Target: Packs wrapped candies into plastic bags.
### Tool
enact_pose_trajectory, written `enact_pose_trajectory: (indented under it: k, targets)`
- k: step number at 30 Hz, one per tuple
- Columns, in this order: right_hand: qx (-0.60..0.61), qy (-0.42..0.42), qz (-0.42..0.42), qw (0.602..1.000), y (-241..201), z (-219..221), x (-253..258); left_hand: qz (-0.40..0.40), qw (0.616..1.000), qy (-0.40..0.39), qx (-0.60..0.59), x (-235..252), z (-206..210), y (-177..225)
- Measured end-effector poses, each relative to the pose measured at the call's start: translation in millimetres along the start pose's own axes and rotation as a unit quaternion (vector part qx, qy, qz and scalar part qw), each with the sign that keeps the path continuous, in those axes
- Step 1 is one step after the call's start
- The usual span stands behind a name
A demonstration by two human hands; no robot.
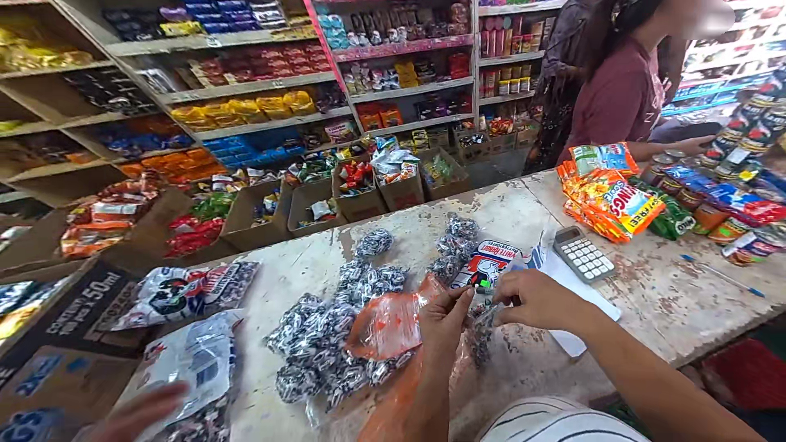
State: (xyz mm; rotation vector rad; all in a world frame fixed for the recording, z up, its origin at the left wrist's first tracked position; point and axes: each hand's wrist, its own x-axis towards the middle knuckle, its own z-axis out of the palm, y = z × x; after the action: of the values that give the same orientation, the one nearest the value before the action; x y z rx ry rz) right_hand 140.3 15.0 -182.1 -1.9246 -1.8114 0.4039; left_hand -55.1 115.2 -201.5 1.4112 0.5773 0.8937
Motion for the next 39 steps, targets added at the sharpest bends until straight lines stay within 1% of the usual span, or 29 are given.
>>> enact_pose_trajectory:
  k: [2, 5, 6, 8, 9, 10, 11, 13, 15, 16, 18, 20, 21, 24, 26, 28, 32, 34, 35, 37, 39]
  targets:
    - [0.011, 0.029, -0.037, 0.999, 2, -6, -5, 0.030, 0.999, -0.001, 0.014, -1, -1, 3]
    - [0.094, 0.099, -0.085, 0.987, -7, -9, -10, 0.045, 0.999, 0.003, 0.029, -3, -2, 15]
    - [0.124, 0.101, -0.079, 0.984, -8, -5, -11, 0.039, 0.998, -0.001, 0.046, -2, 0, 17]
    - [0.163, 0.055, -0.039, 0.984, -7, 11, -10, 0.007, 0.997, -0.014, 0.071, -3, 6, 15]
    - [0.169, 0.035, -0.023, 0.985, -2, 23, -8, -0.004, 0.997, -0.023, 0.071, -4, 10, 11]
    - [0.170, 0.038, -0.022, 0.984, 4, 35, -6, -0.002, 0.997, -0.034, 0.063, -5, 14, 9]
    - [0.168, 0.067, -0.033, 0.983, 10, 44, -5, 0.014, 0.998, -0.041, 0.048, -7, 19, 7]
    - [0.194, 0.134, -0.055, 0.970, 17, 47, -4, 0.085, 0.995, -0.045, 0.017, -9, 26, 4]
    - [0.233, 0.171, -0.042, 0.956, 21, 40, -7, 0.141, 0.987, -0.056, 0.051, -8, 26, 0]
    - [0.246, 0.176, -0.033, 0.953, 23, 37, -8, 0.150, 0.981, -0.078, 0.093, -7, 25, -7]
    - [0.256, 0.176, -0.029, 0.950, 27, 37, -11, 0.130, 0.971, -0.141, 0.146, -9, 26, -30]
    - [0.245, 0.176, -0.032, 0.953, 32, 41, -15, 0.101, 0.968, -0.181, 0.138, -16, 37, -56]
    - [0.235, 0.176, -0.031, 0.956, 36, 42, -17, 0.100, 0.966, -0.199, 0.131, -17, 43, -65]
    - [0.234, 0.159, -0.033, 0.958, 49, 37, -25, 0.132, 0.958, -0.223, 0.121, -20, 55, -79]
    - [0.237, 0.144, -0.043, 0.960, 51, 33, -30, 0.165, 0.951, -0.207, 0.163, -20, 63, -87]
    - [0.230, 0.147, -0.051, 0.961, 48, 29, -34, 0.196, 0.939, -0.163, 0.231, -20, 71, -89]
    - [0.252, 0.165, -0.053, 0.952, 44, 22, -40, 0.198, 0.915, -0.100, 0.338, -19, 81, -80]
    - [0.250, 0.156, -0.048, 0.954, 41, 12, -42, 0.214, 0.899, -0.060, 0.377, -20, 87, -77]
    - [0.229, 0.142, -0.043, 0.962, 40, 6, -42, 0.212, 0.896, -0.042, 0.389, -23, 91, -74]
    - [0.190, 0.108, -0.038, 0.975, 43, 3, -42, 0.175, 0.894, -0.028, 0.410, -28, 101, -66]
    - [0.206, 0.099, -0.050, 0.972, 52, 7, -40, 0.145, 0.895, -0.032, 0.420, -29, 109, -69]
